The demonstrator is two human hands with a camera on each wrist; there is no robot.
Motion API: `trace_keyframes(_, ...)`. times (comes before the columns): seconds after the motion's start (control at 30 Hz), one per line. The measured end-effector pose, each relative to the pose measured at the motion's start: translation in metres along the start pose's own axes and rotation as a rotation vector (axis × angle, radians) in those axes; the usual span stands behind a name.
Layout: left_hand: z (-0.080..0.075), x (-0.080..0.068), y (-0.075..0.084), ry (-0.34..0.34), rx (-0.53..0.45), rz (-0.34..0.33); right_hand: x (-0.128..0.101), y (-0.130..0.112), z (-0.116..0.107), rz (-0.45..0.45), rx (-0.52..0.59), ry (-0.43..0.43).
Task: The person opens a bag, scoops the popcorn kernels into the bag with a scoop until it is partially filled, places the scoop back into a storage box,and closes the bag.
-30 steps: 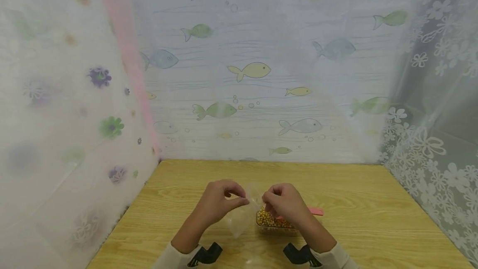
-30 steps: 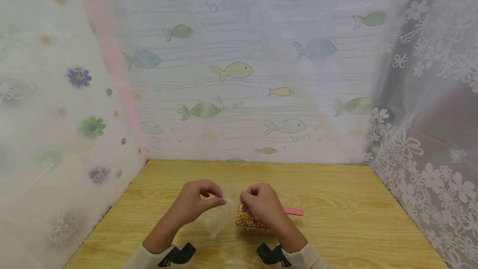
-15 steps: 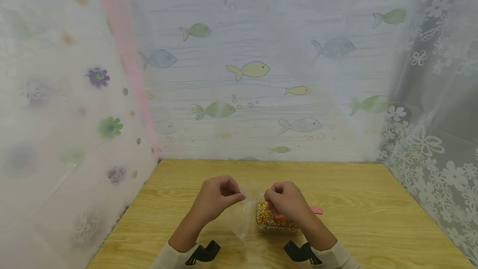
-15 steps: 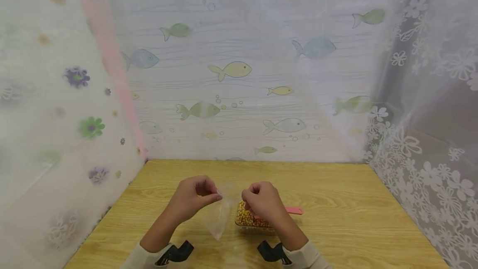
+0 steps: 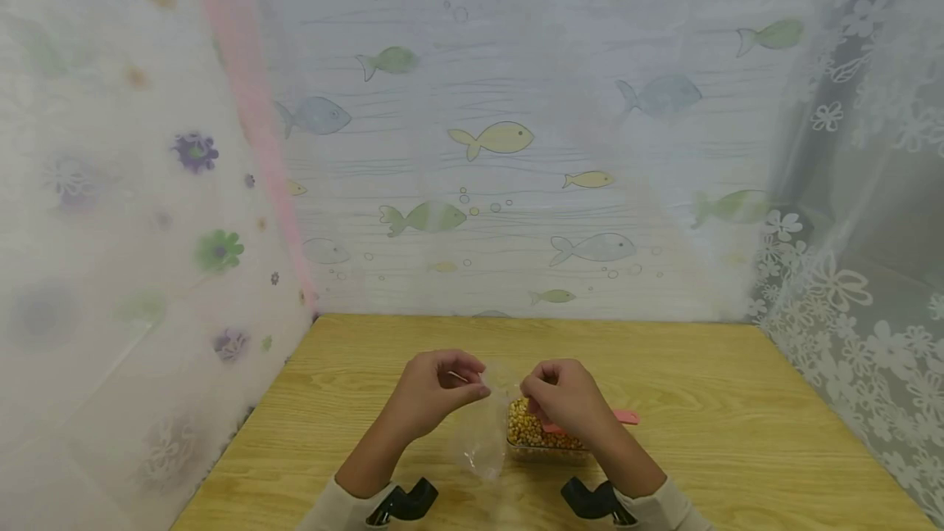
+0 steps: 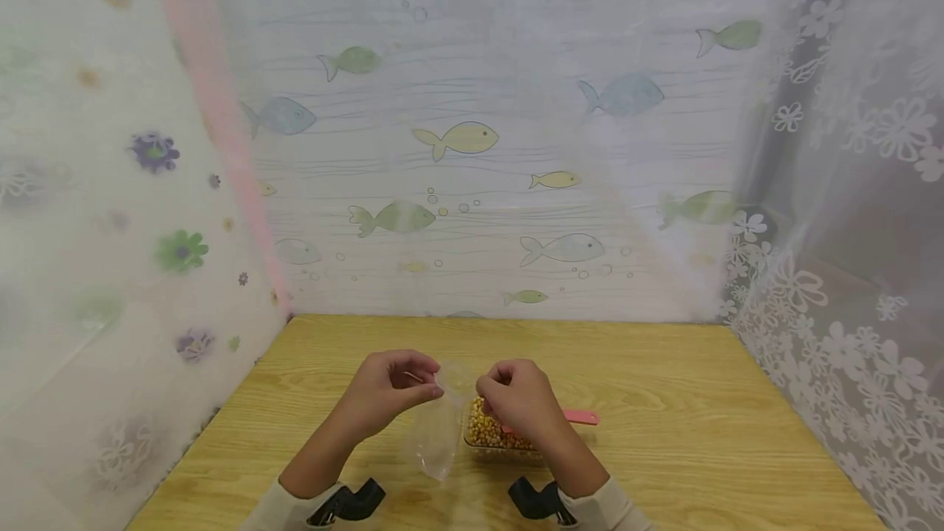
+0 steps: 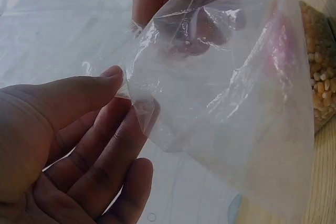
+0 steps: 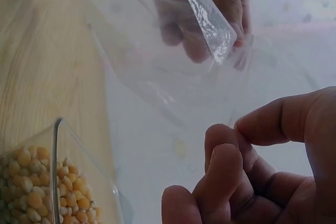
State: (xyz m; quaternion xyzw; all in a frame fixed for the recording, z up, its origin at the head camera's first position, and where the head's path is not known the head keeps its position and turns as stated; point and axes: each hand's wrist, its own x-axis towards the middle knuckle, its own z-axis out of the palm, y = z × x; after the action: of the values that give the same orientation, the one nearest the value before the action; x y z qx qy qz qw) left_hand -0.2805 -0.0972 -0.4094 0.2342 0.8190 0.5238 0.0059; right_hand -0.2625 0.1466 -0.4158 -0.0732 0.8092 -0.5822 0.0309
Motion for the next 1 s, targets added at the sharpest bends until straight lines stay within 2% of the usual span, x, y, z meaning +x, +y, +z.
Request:
trace_keyframes(0.27,0.003,0.0,0.001,0.014,0.085,0.062,-0.005,-0.006,0.002,-0.093,-0.133,0.085)
trace_keyframes(0.57,0.006,-0.001,0.001,0.012,0.127,0.104,-0.006,-0.008,0.004,-0.176,-0.146,0.009)
trace_keyframes(1.0,0.013,-0.001,-0.002,-0.023,0.159,0.107,-0.008,-0.007,0.012,-0.255,-0.141,-0.008)
